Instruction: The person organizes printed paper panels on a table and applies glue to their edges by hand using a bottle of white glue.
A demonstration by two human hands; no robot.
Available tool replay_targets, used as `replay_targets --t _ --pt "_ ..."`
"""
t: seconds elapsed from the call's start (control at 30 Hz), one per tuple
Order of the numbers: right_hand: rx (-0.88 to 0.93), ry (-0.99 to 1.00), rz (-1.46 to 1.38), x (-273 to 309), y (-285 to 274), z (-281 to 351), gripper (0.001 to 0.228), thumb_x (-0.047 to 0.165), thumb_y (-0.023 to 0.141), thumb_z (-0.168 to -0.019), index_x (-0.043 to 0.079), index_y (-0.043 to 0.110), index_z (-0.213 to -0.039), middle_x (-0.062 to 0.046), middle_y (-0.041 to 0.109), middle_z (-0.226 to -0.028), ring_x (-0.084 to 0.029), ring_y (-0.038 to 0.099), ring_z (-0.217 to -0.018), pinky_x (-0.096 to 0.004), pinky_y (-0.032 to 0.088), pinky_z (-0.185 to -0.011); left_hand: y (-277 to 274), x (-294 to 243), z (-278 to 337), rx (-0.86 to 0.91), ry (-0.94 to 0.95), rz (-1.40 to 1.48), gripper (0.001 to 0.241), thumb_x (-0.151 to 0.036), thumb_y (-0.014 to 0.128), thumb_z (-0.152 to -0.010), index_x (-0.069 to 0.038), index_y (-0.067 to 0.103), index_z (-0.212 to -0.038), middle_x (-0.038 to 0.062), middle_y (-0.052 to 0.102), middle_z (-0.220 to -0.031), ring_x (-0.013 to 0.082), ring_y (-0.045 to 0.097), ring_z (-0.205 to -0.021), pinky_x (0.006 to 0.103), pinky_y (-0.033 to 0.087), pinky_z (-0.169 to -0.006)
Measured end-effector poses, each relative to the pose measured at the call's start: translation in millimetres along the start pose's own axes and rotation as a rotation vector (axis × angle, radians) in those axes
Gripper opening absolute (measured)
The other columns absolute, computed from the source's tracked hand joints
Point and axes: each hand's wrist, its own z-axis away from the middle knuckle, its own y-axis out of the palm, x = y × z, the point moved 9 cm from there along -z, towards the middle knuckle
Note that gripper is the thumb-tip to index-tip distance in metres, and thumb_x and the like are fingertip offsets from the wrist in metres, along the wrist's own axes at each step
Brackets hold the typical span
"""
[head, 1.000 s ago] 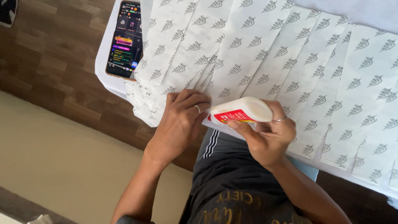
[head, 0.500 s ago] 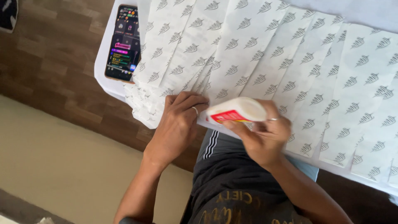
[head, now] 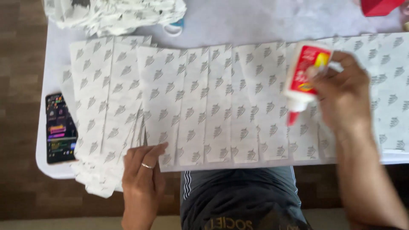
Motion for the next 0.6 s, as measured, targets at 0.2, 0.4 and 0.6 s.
replay_targets --t 0.2,0.4,0.6 --pt "0.110 -0.142 0.556 -6 -47 -123 0.031 0.014 0.079 -0.106 0.000 0.063 -0.129 -0.013 0.070 -0.097 -0.019 0.070 -0.083 -0.036 0.057 -0.058 42 -29 -15 0.063 0.036 0.262 0.041 0.021 0.045 -0.097 0.005 0.053 -0.134 0.009 0.058 -0.089 0.0191 0.061 -0.080 0.0313 0.058 -0.075" --pt "0.256 -0.550 0.907 -5 20 -205 0.037 0.020 0.069 -0.093 0.010 0.075 -0.128 -0.006 0.075 -0.122 -0.017 0.067 -0.107 -0.030 0.045 -0.094 66 -79 -36 0.113 0.093 0.384 0.025 0.014 0.041 -0.101 -0.002 0.056 -0.114 0.008 0.046 -0.079 0.0201 0.048 -0.073 0.0323 0.045 -0.069" --pt "0.170 -0.734 1.059 -35 28 -253 0.036 0.031 0.074 -0.098 0.007 0.078 -0.124 -0.016 0.075 -0.119 -0.031 0.066 -0.113 -0.037 0.041 -0.104 110 -158 -61 0.169 0.278 0.531 0.014 -0.008 0.045 -0.107 0.002 0.051 -0.098 0.012 0.052 -0.085 0.0280 0.041 -0.075 0.0403 0.039 -0.074"
